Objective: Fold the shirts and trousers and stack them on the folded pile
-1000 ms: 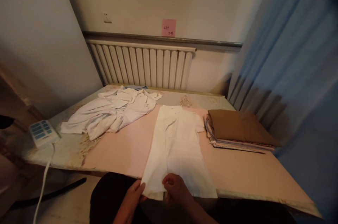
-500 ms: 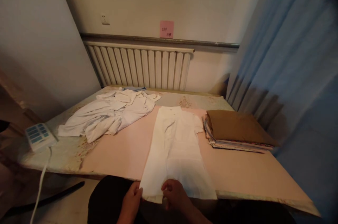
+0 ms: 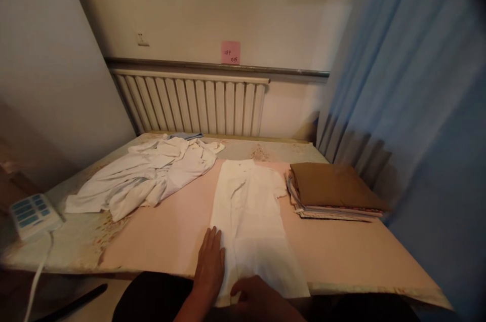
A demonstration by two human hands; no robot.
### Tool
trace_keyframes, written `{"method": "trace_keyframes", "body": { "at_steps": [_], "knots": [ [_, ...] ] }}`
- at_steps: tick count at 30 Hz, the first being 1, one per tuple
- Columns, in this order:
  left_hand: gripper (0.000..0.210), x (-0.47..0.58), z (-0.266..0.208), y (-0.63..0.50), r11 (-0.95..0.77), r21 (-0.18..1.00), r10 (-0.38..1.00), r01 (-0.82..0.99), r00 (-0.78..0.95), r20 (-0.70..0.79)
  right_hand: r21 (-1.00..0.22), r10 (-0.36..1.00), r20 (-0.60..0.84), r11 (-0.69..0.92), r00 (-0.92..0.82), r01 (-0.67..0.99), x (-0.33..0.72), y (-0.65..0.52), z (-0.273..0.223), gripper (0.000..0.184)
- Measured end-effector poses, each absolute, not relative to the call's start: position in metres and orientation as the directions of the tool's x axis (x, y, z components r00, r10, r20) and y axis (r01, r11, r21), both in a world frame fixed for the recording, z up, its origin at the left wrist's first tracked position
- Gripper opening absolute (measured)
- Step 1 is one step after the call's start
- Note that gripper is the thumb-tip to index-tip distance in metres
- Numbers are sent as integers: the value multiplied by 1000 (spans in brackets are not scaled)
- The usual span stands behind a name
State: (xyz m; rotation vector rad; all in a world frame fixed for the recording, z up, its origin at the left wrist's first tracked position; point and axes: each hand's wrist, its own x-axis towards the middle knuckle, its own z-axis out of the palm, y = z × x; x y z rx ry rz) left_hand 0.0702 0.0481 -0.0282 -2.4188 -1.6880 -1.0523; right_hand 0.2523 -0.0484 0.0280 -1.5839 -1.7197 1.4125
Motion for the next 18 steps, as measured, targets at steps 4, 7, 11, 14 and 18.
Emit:
{"method": "trace_keyframes", "body": {
  "at_steps": [4,7,11,14,18],
  "knots": [
    [49,90,-23,73,-400,309,856,863,230,463,-828,926,-303,-137,-227,543,275,-41,50,34],
    [49,108,-7,84,-405,256,869,878,281,408,-820,966,-207,-87,-152,566,292,-27,50,30],
    [51,126,7,92,-467,166,860,869,402,313,-551,950,311,185,-5,814,319,-11,19,33],
    [53,129,1,94,-497,103,856,861,468,218,-251,870,468,297,-153,921,336,-7,-10,41],
    [55,122,-13,93,-538,50,820,842,508,265,-50,871,414,310,-263,949,351,-11,-33,49]
  ]
}}
